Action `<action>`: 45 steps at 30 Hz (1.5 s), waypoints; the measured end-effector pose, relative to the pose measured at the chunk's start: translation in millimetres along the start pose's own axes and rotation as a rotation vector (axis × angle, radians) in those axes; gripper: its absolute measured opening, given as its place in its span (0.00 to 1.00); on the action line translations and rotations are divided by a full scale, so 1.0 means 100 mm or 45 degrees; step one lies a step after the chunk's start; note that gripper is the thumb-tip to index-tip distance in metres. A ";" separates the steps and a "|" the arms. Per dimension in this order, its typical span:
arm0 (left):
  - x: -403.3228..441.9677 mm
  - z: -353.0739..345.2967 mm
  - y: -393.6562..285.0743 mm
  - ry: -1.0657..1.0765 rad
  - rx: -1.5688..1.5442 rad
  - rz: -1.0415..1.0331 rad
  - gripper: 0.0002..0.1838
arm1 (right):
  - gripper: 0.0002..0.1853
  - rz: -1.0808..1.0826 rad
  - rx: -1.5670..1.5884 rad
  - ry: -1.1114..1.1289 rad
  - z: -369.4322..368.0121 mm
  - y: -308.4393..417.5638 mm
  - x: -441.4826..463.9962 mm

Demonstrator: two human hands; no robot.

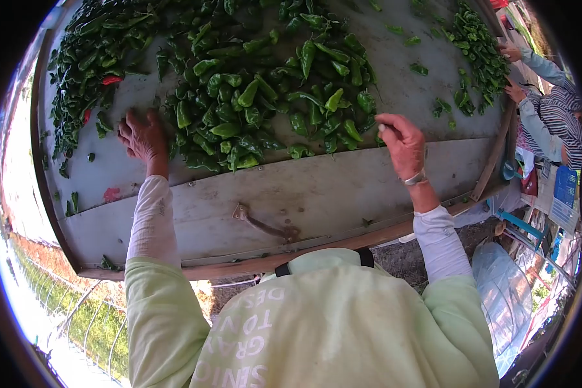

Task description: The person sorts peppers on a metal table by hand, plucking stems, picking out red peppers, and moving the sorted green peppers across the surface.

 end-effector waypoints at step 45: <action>-0.02 0.04 0.02 0.026 -0.073 0.005 0.31 | 0.05 -0.762 1.725 0.479 -0.58 0.22 0.90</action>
Point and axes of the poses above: each hand's wrist, its own x-axis towards the middle knuckle, its own z-axis out of the back of the hand, y = z × x, the point moved 3 cm from there along x, towards the middle knuckle, and after that the axes turned 13 degrees about x, right-handed, at the moved point
